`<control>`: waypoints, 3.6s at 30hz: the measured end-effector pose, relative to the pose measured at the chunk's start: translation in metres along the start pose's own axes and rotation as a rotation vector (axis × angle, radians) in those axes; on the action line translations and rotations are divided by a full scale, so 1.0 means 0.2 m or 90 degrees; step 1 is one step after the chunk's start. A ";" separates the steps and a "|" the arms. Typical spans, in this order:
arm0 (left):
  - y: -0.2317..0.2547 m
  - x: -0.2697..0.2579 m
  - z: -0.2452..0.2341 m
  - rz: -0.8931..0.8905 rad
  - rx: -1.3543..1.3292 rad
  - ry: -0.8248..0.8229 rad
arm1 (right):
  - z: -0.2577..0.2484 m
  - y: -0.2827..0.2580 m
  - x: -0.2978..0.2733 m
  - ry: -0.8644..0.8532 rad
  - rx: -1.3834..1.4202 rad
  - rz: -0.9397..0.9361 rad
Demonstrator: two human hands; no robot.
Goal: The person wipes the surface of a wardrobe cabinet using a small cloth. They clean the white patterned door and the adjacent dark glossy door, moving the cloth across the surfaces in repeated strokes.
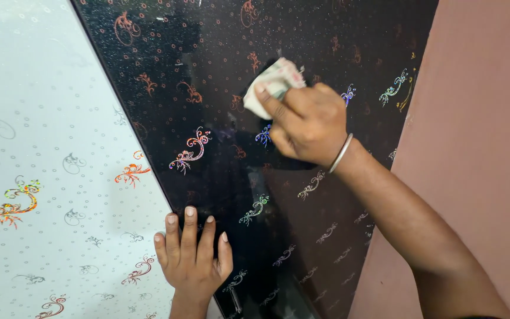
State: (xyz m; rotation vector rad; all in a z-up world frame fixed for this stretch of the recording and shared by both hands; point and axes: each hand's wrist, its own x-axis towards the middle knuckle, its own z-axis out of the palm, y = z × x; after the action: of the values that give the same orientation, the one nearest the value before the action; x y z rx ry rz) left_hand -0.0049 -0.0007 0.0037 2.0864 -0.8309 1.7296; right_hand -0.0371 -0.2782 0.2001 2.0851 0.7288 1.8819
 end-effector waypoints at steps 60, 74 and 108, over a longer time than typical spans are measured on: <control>-0.02 0.03 -0.04 0.007 -0.021 0.021 | 0.16 -0.18 0.50 -0.119 0.075 0.030; -0.03 0.04 -0.05 0.014 -0.020 0.013 | 0.17 -0.28 0.62 -0.165 0.070 0.065; -0.03 0.02 -0.05 0.017 -0.003 0.001 | 0.22 -0.24 0.40 -0.141 0.031 -0.100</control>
State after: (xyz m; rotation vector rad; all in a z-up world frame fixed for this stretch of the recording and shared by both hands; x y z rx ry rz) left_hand -0.0083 0.0085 0.0114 2.0800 -0.8644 1.7415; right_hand -0.0006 -0.1900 0.2396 2.1528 0.8629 1.5364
